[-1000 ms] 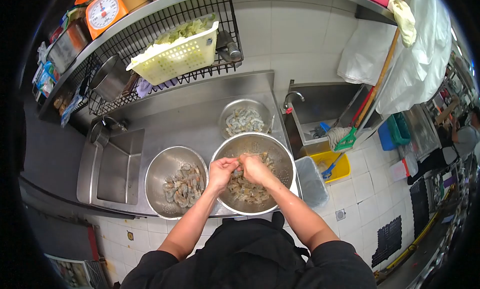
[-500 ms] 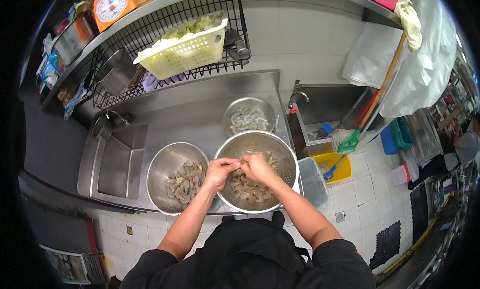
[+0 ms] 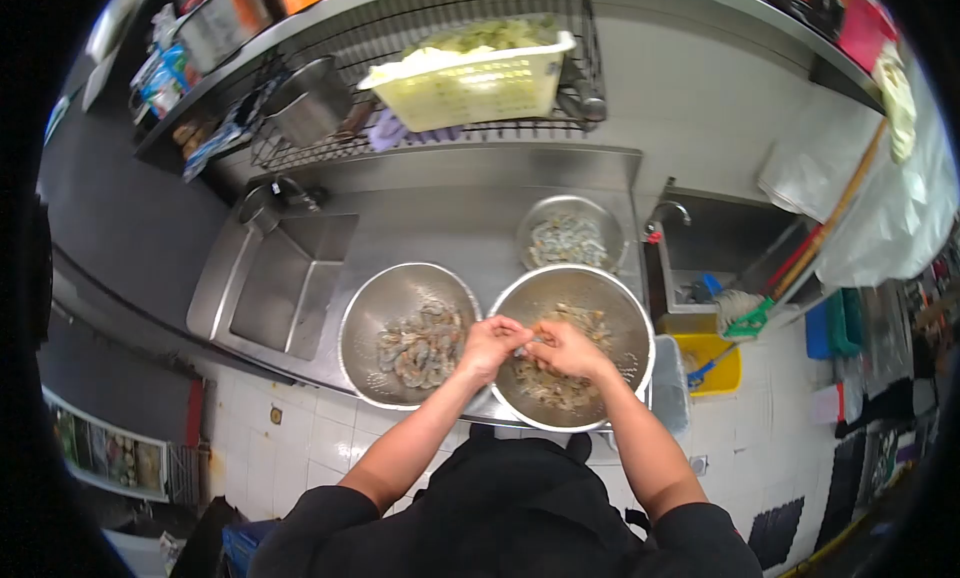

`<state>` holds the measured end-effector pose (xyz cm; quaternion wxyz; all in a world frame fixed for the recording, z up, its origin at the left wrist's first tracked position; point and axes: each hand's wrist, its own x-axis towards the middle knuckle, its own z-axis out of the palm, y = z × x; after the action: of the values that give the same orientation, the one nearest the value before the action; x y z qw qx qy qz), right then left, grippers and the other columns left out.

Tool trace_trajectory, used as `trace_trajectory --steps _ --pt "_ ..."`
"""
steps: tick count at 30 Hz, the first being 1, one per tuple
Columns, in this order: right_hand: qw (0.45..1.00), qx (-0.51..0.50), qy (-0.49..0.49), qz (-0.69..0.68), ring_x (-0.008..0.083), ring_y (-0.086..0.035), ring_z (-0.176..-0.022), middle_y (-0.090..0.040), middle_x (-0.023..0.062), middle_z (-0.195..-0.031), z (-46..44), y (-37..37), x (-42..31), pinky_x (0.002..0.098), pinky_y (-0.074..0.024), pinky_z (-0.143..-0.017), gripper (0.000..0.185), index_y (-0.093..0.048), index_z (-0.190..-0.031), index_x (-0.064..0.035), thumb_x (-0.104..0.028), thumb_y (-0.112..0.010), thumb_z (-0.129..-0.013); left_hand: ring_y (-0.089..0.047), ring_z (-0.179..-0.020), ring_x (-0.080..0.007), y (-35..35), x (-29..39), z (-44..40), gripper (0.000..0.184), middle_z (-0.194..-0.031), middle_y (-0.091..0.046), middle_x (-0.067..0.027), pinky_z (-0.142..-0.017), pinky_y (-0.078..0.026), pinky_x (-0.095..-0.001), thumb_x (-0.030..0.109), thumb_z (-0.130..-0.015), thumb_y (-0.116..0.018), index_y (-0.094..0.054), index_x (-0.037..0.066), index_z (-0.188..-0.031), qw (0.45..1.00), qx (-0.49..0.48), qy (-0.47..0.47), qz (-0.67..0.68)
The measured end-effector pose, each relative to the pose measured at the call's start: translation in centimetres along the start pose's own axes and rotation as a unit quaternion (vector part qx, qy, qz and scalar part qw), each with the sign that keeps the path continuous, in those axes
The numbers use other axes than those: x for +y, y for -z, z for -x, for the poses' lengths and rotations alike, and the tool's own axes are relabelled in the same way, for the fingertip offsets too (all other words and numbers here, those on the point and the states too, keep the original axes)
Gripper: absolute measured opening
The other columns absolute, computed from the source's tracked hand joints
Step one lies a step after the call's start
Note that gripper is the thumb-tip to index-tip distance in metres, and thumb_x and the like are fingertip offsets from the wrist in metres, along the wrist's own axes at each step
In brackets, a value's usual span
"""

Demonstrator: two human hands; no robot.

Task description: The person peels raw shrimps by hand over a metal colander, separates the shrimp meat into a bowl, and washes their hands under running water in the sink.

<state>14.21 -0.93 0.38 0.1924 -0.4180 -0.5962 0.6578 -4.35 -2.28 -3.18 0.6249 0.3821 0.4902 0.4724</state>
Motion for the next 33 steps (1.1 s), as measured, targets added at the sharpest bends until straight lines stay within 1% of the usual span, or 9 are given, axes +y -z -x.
trace_trajectory --steps 5,7,9,12,19,21,26,30,33 --pt "0.999 0.033 0.001 0.031 0.0099 -0.056 -0.05 -0.065 0.0068 -0.075 -3.4 1.6 -2.4 0.0231 -0.0416 -0.042 0.027 -0.059 -0.104 0.0 -0.025 -0.061 -0.094 -0.064 -0.062 -0.0125 3.3 3.3 0.3 0.016 -0.075 -0.066 -0.0065 -0.056 -0.053 -0.0254 0.015 -0.09 -0.068 -0.063 0.0 -0.087 0.998 0.066 -0.002 0.012" --pt "0.948 0.226 -0.04 -0.222 0.0114 -0.056 -0.048 -0.064 0.0094 -0.073 -4.6 2.0 -3.6 0.0235 -0.0388 -0.038 0.031 -0.059 -0.103 0.0011 -0.029 -0.058 -0.096 -0.066 -0.066 -0.0149 8.1 2.4 -1.1 0.021 -0.075 -0.068 -0.0086 -0.061 -0.053 -0.0274 0.02 -0.089 -0.068 -0.066 -0.001 -0.091 0.981 0.123 -0.046 -0.142" --pt "0.955 0.201 -0.039 -0.213 0.0111 -0.055 -0.047 -0.065 0.0108 -0.074 -5.0 2.0 -3.5 0.0235 -0.0386 -0.037 0.035 -0.058 -0.106 0.0035 -0.031 -0.056 -0.097 -0.069 -0.078 -0.0336 12.6 3.5 -0.4 0.015 -0.087 -0.07 -0.0183 -0.072 -0.054 -0.0401 0.012 -0.084 -0.061 -0.069 0.001 -0.09 0.869 0.173 -0.132 -0.445" --pt "0.979 0.15 -0.042 -0.133 0.0112 -0.055 -0.047 -0.065 0.0115 -0.074 -5.1 0.8 -3.1 0.0239 -0.0385 -0.038 0.038 -0.058 -0.108 0.0053 -0.031 -0.055 -0.098 -0.067 -0.094 -0.0366 20.2 2.3 0.9 0.023 -0.096 -0.07 -0.0169 -0.087 -0.052 -0.0486 0.008 -0.08 -0.059 -0.072 0.008 -0.099 0.615 0.063 0.003 -0.786" --pt "0.992 0.098 -0.011 0.074 0.0198 -0.063 -0.06 -0.068 0.0125 -0.076 -4.4 -3.1 -0.6 0.0345 -0.0488 -0.057 0.031 -0.063 -0.103 0.0038 -0.025 -0.058 -0.094 -0.066 -0.096 -0.0375 21.9 2.5 2.5 0.018 -0.1 -0.069 -0.0192 -0.087 -0.051 -0.0471 0.006 -0.077 -0.066 -0.071 0.003 -0.095 0.639 0.022 0.092 -0.764" --pt "0.959 0.126 0.111 0.229 0.0317 -0.066 -0.07 -0.068 0.0186 -0.079 -4.1 -4.1 -0.6 0.0411 -0.0505 -0.064 0.027 -0.063 -0.102 0.0028 -0.022 -0.057 -0.092 -0.064 -0.094 -0.042 21.6 3.6 2.6 0.025 -0.097 -0.067 -0.0237 -0.08 -0.053 -0.0459 0.01 -0.077 -0.067 -0.068 0.0 -0.099 0.745 0.034 0.0 -0.666" --pt "0.856 0.191 0.276 0.394 0.0388 -0.058 -0.104 -0.062 0.0224 -0.107 -3.3 -6.3 -3.1 0.048 -0.0474 -0.084 0.032 -0.053 -0.115 0.0008 -0.022 -0.056 -0.092 -0.06 -0.066 -0.0068 12.2 7.3 1.8 0.01 -0.079 -0.068 -0.0074 -0.058 -0.049 -0.0224 0.0 -0.09 -0.063 -0.062 -0.004 -0.099 0.94 -0.002 -0.019 -0.34" --pt "0.862 0.185 0.251 0.4 0.0415 -0.059 -0.093 -0.061 0.0253 -0.097 -3.5 -5.5 -2.8 0.0501 -0.0468 -0.08 0.029 -0.051 -0.106 0.0045 -0.022 -0.053 -0.094 -0.059 -0.066 -0.0057 4.6 7.0 0.7 0.008 -0.078 -0.067 -0.0037 -0.059 -0.049 -0.0229 0.004 -0.091 -0.062 -0.063 -0.002 -0.096 0.965 -0.033 -0.121 -0.228" --pt "0.879 0.219 0.25 0.342 0.0434 -0.06 -0.084 -0.06 0.027 -0.087 -2.7 -4.8 -1.9 0.0499 -0.0473 -0.076 0.024 -0.049 -0.093 0.0049 -0.019 -0.051 -0.093 -0.064 -0.076 -0.0329 0.5 6.3 -0.1 0.017 -0.083 -0.066 -0.0185 -0.069 -0.05 -0.0399 0.013 -0.097 -0.051 -0.059 -0.001 -0.092 0.861 0.035 -0.323 -0.391"
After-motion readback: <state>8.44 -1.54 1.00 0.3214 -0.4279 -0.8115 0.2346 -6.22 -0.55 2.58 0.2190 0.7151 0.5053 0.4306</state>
